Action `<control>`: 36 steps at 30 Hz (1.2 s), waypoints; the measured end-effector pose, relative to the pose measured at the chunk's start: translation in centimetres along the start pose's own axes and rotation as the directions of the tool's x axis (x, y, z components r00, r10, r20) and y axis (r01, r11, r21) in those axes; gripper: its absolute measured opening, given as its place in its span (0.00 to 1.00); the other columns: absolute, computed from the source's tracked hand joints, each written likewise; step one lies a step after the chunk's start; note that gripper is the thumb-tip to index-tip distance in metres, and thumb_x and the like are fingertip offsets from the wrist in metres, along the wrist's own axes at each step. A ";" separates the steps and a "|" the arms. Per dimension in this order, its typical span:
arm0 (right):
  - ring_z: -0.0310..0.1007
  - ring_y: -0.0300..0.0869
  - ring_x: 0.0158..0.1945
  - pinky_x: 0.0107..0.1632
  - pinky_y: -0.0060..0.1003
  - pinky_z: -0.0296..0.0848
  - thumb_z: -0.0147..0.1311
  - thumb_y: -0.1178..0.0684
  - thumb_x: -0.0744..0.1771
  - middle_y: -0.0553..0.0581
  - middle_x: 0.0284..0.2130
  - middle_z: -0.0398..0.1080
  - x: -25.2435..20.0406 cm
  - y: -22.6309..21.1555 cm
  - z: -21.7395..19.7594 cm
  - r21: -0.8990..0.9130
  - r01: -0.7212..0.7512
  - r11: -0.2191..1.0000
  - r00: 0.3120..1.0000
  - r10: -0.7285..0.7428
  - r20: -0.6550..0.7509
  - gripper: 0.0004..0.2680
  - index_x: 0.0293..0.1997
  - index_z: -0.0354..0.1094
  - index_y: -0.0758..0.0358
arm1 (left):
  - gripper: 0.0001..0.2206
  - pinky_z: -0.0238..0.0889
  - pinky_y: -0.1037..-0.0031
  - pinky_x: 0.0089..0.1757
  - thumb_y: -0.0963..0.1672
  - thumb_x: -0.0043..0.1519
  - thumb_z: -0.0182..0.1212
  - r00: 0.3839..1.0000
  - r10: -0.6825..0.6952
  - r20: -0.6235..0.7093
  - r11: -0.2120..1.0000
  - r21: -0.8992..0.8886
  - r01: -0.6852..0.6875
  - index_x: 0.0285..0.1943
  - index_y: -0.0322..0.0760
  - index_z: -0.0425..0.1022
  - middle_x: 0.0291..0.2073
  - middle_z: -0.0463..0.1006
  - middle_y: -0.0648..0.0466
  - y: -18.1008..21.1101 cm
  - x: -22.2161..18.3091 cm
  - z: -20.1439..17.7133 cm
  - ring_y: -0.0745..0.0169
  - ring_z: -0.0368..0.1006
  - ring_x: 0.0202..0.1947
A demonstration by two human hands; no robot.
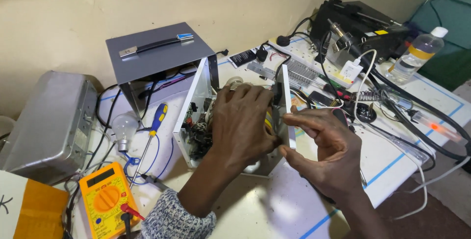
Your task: The person is adjusting the internal components of a voltage stabilizer and then fitting the metal outer casing.
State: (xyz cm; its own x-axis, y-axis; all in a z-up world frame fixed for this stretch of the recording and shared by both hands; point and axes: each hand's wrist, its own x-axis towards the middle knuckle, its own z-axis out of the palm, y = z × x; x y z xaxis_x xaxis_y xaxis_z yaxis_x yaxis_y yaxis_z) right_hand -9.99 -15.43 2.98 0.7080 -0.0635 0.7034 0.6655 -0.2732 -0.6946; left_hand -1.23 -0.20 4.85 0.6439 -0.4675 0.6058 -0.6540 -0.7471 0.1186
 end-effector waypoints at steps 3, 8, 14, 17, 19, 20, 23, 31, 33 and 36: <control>0.74 0.46 0.54 0.64 0.40 0.76 0.67 0.63 0.60 0.62 0.47 0.73 0.0 0.1 0.0 0.034 -0.008 0.999 1.000 0.008 -0.004 0.17 0.53 0.71 0.71 | 0.25 0.57 0.55 0.54 0.55 0.38 0.72 0.997 0.057 -0.047 0.997 -0.043 -0.059 0.42 0.47 0.75 0.41 0.81 0.55 -0.5 -0.4 -0.1 0.50 0.73 0.48; 0.74 0.47 0.56 0.65 0.40 0.77 0.68 0.63 0.59 0.62 0.48 0.72 -0.1 0.1 0.0 0.052 -0.027 0.998 1.000 0.028 -0.010 0.18 0.53 0.72 0.70 | 0.29 0.58 0.52 0.55 0.52 0.37 0.76 0.998 0.053 0.045 0.996 -0.078 -0.050 0.49 0.46 0.75 0.50 0.74 0.48 -1.1 -0.5 -0.9 0.44 0.66 0.55; 0.73 0.46 0.55 0.64 0.39 0.78 0.68 0.61 0.59 0.61 0.47 0.72 0.1 0.0 0.0 0.030 -0.033 0.999 0.999 0.033 -0.010 0.18 0.53 0.72 0.69 | 0.37 0.62 0.50 0.48 0.57 0.37 0.84 0.993 0.055 0.106 0.994 -0.100 -0.044 0.59 0.52 0.79 0.49 0.67 0.48 -1.9 -0.5 -1.8 0.45 0.62 0.53; 0.73 0.45 0.55 0.63 0.39 0.78 0.68 0.60 0.60 0.60 0.47 0.72 -0.1 0.2 0.0 0.037 -0.029 0.999 0.999 0.030 -0.012 0.18 0.53 0.72 0.69 | 0.35 0.63 0.51 0.45 0.57 0.39 0.83 0.993 0.056 0.106 0.991 -0.124 -0.043 0.57 0.52 0.79 0.49 0.67 0.48 -1.8 -0.7 -1.8 0.46 0.62 0.52; 0.73 0.46 0.55 0.63 0.39 0.78 0.68 0.60 0.60 0.60 0.47 0.72 0.1 0.3 0.0 0.045 -0.014 0.999 1.000 0.015 -0.015 0.18 0.53 0.72 0.69 | 0.34 0.63 0.52 0.43 0.57 0.39 0.82 0.994 0.074 0.079 0.990 -0.126 -0.064 0.56 0.52 0.79 0.48 0.67 0.48 -1.8 -0.5 -1.8 0.45 0.62 0.51; 0.73 0.46 0.54 0.63 0.39 0.78 0.68 0.61 0.60 0.61 0.47 0.72 0.2 0.2 -0.1 0.044 -0.007 0.999 1.000 0.008 -0.013 0.18 0.53 0.72 0.70 | 0.34 0.63 0.52 0.42 0.57 0.39 0.81 0.994 0.068 0.084 0.991 -0.120 -0.058 0.55 0.52 0.79 0.48 0.67 0.48 -1.7 -0.4 -1.8 0.45 0.62 0.51; 0.73 0.46 0.54 0.63 0.39 0.79 0.68 0.61 0.60 0.61 0.47 0.72 0.0 0.1 0.1 0.045 -0.020 0.999 1.000 0.020 -0.011 0.18 0.53 0.72 0.70 | 0.33 0.63 0.52 0.42 0.58 0.39 0.80 0.994 0.066 0.084 0.992 -0.112 -0.056 0.54 0.52 0.79 0.47 0.67 0.49 -1.7 -0.7 -1.8 0.45 0.62 0.51; 0.73 0.46 0.55 0.64 0.39 0.78 0.68 0.61 0.60 0.61 0.48 0.72 0.1 0.1 0.2 0.050 -0.045 0.998 0.999 0.046 -0.026 0.17 0.53 0.72 0.70 | 0.33 0.62 0.52 0.41 0.58 0.38 0.80 0.996 0.084 0.037 0.993 -0.090 -0.080 0.52 0.51 0.78 0.46 0.67 0.49 -1.7 -0.7 -1.6 0.45 0.63 0.49; 0.74 0.47 0.54 0.64 0.40 0.80 0.67 0.61 0.60 0.62 0.47 0.72 0.2 0.1 0.3 0.059 -0.037 0.998 0.999 0.038 -0.024 0.17 0.53 0.72 0.70 | 0.33 0.62 0.51 0.43 0.57 0.38 0.80 0.997 0.073 0.035 0.993 -0.092 -0.069 0.52 0.49 0.79 0.46 0.68 0.48 -1.6 -0.7 -1.6 0.45 0.62 0.49; 0.75 0.47 0.54 0.65 0.41 0.79 0.67 0.61 0.61 0.62 0.47 0.72 0.3 0.0 0.4 0.041 -0.033 0.999 0.999 0.034 -0.027 0.16 0.53 0.72 0.69 | 0.34 0.61 0.51 0.44 0.57 0.38 0.80 0.997 0.073 0.031 0.993 -0.097 -0.069 0.55 0.49 0.79 0.46 0.68 0.48 -1.7 -0.8 -1.5 0.45 0.62 0.50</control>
State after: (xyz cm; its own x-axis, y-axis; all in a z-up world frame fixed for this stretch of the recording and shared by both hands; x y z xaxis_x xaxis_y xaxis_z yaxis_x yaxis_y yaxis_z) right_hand -9.72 -15.10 3.12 0.7236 -0.0988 0.6831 0.6510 -0.2312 -0.7230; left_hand -1.22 2.14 5.36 0.6065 -0.5348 0.5883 -0.7326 -0.6634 0.1521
